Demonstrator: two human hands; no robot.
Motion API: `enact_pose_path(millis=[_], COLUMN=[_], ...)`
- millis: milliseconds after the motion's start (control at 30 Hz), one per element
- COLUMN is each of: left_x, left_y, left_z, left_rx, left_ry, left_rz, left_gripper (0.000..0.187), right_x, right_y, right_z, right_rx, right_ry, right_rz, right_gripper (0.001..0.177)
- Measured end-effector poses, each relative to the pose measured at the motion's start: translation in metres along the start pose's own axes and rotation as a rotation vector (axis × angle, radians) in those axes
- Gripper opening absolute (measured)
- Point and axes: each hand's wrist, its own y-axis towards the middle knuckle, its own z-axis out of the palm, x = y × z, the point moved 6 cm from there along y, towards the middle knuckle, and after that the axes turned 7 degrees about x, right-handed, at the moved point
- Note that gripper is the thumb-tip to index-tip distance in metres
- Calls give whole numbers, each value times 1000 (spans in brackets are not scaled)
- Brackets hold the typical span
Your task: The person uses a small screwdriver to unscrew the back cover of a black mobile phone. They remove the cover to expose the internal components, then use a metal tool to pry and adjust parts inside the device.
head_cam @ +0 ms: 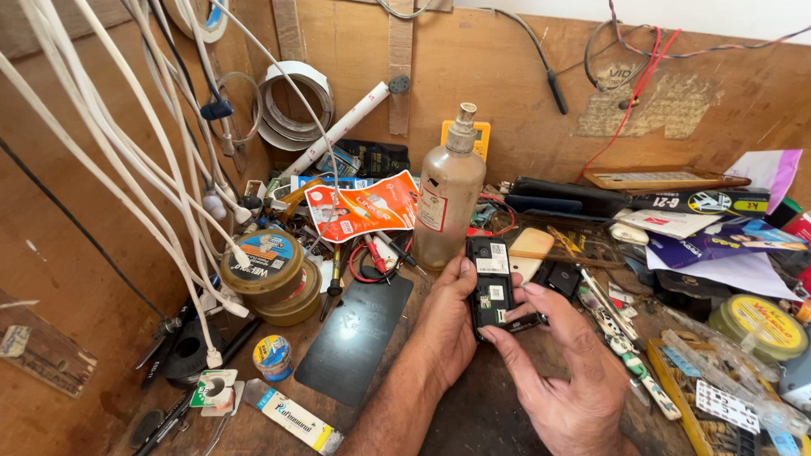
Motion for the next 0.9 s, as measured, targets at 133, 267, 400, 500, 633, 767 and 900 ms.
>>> enact_pose_path(millis=[133,267,400,500,633,767,900], left_x=[1,4,7,9,7,6,3], left_y=[-2,-1,3,3,3,2,0], left_z=[-1,0,-2,-5,-4,-6,-2], left_rx=[-21,-40,-25,-27,-17,-78,-87], left_ry=[-14,-30,-15,41,43,38,73], left_rz=[-14,-41,-15,8,9,4,-35], left_gripper=[38,37,34,33,30,29,29], right_x=[-3,-14,-21,-24,-21,-26,-28], right_y=[-1,-4,-10,-15,-10,-8,-6], right_z=[6,5,7,9,9,-1,-3], right_rx=[-8,-19,29,37,15,-18,-29], right_ry=[57,97,133,203,241,135,219], right_rz=[69,164,153,138,52,100,137], right_gripper=[57,55,54,52,57,67,62])
